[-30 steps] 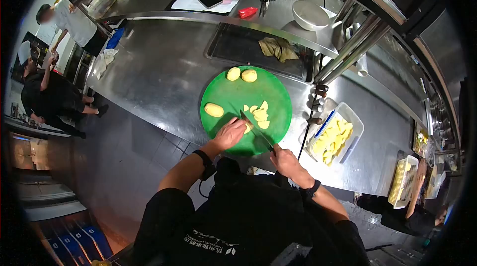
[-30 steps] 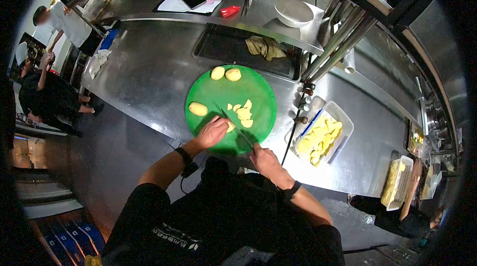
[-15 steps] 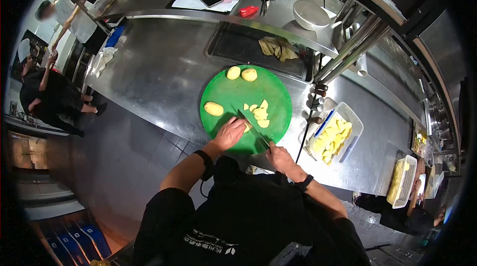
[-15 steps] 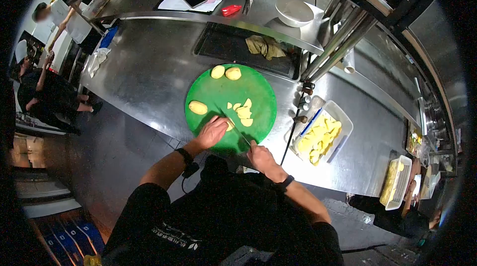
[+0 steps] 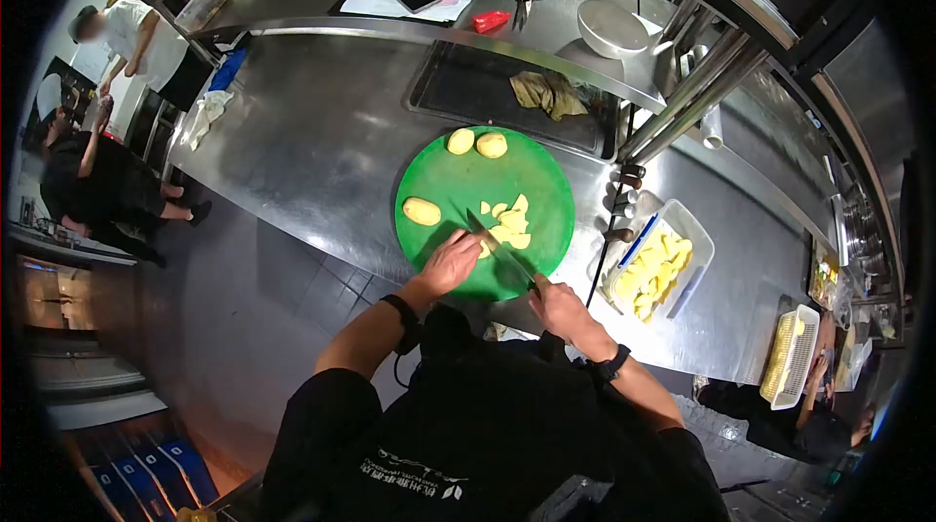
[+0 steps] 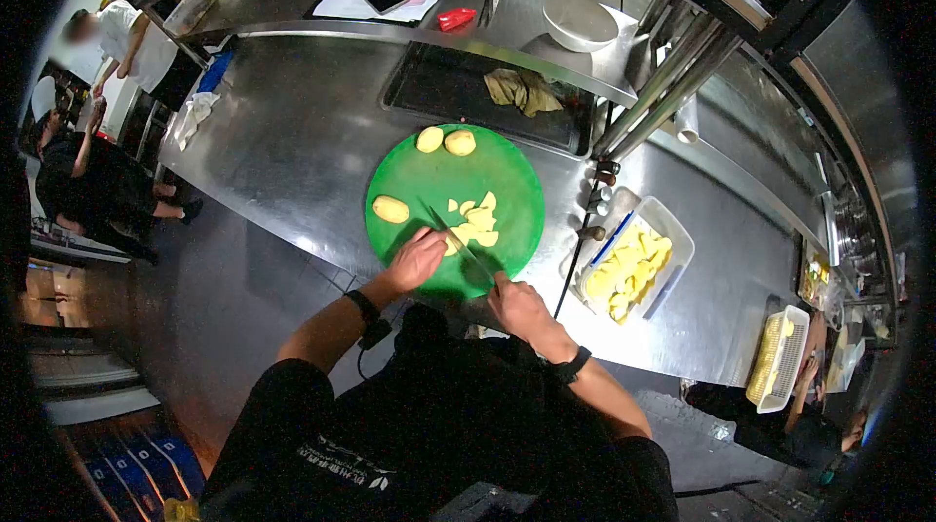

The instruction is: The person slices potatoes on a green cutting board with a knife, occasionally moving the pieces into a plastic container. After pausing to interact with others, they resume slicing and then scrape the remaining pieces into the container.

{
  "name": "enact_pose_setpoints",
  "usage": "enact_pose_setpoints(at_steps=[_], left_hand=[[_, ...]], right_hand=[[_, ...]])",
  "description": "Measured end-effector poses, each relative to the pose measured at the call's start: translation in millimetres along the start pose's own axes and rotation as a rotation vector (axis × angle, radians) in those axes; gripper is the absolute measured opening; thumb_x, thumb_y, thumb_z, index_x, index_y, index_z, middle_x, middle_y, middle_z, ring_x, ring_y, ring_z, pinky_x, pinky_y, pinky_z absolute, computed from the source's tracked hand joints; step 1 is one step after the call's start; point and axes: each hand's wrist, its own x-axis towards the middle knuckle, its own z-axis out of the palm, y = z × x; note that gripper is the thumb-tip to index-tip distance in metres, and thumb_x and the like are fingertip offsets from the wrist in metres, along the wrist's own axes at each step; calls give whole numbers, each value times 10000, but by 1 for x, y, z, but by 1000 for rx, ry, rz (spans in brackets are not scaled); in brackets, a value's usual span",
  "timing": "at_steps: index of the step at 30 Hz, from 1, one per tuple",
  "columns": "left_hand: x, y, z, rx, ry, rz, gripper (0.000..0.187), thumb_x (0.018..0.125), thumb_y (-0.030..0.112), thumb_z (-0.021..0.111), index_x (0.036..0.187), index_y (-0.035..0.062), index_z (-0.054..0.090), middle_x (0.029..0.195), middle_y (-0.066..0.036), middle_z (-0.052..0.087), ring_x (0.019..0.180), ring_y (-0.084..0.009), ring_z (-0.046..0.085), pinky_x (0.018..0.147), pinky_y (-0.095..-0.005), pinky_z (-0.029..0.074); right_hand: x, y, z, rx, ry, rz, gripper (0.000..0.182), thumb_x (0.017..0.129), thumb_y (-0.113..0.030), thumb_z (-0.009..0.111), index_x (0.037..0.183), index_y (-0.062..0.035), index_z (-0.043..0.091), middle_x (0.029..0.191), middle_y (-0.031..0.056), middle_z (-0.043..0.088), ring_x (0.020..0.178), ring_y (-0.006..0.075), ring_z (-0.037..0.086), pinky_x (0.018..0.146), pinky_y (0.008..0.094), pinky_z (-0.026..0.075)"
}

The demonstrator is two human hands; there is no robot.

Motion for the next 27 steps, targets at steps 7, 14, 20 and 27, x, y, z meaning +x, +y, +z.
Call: enact_pose_setpoints(at_steps=[7, 14, 20, 27], left_hand=[[0, 3, -3, -16, 17, 14, 120, 892, -5, 663, 1009, 11, 641, 1142, -148, 647, 1048, -366, 600, 899, -456, 523], [-6, -4, 4, -25, 9, -34, 137, 883, -21, 666, 1015, 7, 644, 1139, -145, 649, 1034, -368, 606, 884, -464, 531], [-7, -7, 4, -10, 16, 0, 121, 885, -18, 675, 1001, 3, 647, 1133, -149, 648, 1027, -367, 609, 871, -456, 540], [-6, -6, 2, -13, 2, -11, 126, 884, -21, 682, 1004, -3, 648, 1149, -153, 650, 1040, -369, 613, 872, -454, 544]], right_hand=[[7, 27, 43, 25, 36, -37, 267, 1000, -165, 631, 1135, 47, 542, 759, 311, 682, 783, 533, 686, 723, 614, 555], [-1, 18, 28, 6, -12, 31, 273, 992, -171, 641, 1123, 48, 544, 781, 313, 691, 810, 530, 696, 737, 616, 558], [-1, 8, 19, 38, -9, 19, 267, 993, -173, 644, 1106, 49, 548, 772, 316, 690, 809, 537, 694, 737, 614, 560], [-1, 17, 35, 29, -23, 21, 325, 999, -177, 646, 1196, 65, 555, 788, 317, 693, 812, 536, 690, 736, 607, 557]])
